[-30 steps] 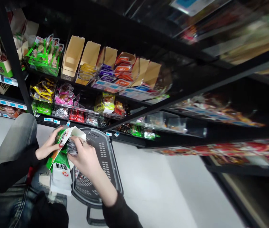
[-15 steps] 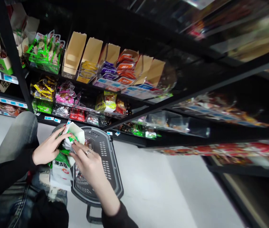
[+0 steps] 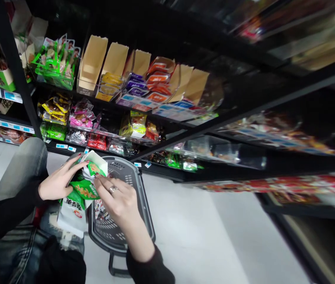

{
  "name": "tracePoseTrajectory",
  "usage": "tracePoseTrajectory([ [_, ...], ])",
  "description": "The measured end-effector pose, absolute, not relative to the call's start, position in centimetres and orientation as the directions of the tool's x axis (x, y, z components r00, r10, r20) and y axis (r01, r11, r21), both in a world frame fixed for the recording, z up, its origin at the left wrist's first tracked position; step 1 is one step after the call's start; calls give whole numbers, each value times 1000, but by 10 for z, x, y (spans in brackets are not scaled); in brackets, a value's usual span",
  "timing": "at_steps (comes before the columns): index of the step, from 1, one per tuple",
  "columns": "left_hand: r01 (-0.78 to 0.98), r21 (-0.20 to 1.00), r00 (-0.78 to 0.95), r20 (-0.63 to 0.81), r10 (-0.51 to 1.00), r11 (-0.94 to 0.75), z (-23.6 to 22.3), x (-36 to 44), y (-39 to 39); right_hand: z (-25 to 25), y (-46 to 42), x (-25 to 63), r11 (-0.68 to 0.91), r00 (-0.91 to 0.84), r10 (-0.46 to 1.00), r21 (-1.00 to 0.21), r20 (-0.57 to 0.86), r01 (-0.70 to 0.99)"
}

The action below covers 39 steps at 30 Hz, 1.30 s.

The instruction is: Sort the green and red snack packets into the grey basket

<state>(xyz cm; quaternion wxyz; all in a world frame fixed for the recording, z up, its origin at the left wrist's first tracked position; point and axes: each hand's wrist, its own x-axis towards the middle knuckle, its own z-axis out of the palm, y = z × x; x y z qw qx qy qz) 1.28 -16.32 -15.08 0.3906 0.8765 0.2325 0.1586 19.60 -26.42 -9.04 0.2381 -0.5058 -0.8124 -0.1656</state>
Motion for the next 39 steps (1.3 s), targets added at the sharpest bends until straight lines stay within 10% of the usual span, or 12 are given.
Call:
tracePoseTrajectory([
  [14,-1,714,809,412,418,-700,-107,4,-157,-89,-242,180,274,-270,884,44,382,961],
  [17,-40,589,945,283,160,-807,-94,-16,-182,-93,-239,177,163,-146,936,-28,320,986],
  [23,160,266,966,156,206,-951,-120,-27,-205,-97,-241,172,181,-77,950,-337,302,924],
  [39,149,644,789,380,483,-750,-141,-10,-198,-137,-288,168,127,113,792,-343,600,931],
])
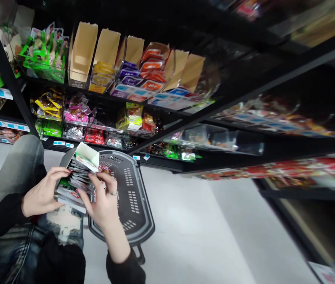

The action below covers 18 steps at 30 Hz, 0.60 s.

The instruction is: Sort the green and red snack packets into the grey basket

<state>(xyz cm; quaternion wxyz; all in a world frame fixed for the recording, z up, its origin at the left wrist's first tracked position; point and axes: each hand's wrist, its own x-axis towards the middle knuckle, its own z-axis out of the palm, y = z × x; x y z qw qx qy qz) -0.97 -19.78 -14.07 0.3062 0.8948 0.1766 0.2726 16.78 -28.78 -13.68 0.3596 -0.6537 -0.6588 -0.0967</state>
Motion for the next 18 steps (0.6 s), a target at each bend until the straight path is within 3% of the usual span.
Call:
tracePoseTrajectory([
  [5,240,581,870,226,437,-778,-134,-3,-188,-136,-297,164,147,167,834,-503,527,852],
  [9,209,559,898,216,384,-802,-137,-1,-179,-137,-303,165,203,180,896,-737,405,645],
  [12,198,554,896,232,379,-809,-144,0,-178,-149,-302,168,211,309,875,-869,372,447],
  [16,130,541,904,279,323,-831,-149,1,-177,-166,-290,174,-27,633,756,-959,165,281],
  [18,70,514,916,306,259,-855,-146,3,-175,-168,-283,178,-180,617,787,-953,10,246],
])
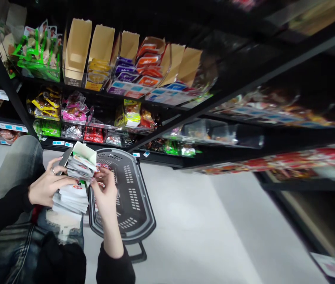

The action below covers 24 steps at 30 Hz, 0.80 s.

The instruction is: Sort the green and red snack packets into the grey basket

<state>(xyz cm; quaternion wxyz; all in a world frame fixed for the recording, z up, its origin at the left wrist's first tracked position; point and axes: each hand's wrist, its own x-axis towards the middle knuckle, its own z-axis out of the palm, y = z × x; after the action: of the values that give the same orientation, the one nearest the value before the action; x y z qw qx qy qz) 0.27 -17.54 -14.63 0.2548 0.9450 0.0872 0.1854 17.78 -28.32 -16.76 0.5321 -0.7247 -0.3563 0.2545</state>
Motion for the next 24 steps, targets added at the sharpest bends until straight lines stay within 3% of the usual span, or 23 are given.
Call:
tracePoseTrajectory([
  [4,84,478,935,267,235,-874,-138,7,-174,-155,-275,179,-308,420,898,-871,-133,382],
  [9,113,489,937,238,257,-865,-144,11,-168,-137,-273,173,-275,333,942,-678,-47,682],
  [14,6,613,907,329,262,-790,-158,11,-164,-131,-271,180,-243,261,961,-722,-90,647],
  [18,-97,834,784,400,475,-543,-157,9,-165,-135,-272,183,-249,307,950,-747,-62,616],
  [21,-139,947,718,298,629,-290,-153,7,-168,-141,-274,176,-309,397,917,-699,-39,645],
  [24,-170,985,667,129,734,-19,-151,6,-170,-144,-275,166,-365,462,886,-645,-20,672],
])
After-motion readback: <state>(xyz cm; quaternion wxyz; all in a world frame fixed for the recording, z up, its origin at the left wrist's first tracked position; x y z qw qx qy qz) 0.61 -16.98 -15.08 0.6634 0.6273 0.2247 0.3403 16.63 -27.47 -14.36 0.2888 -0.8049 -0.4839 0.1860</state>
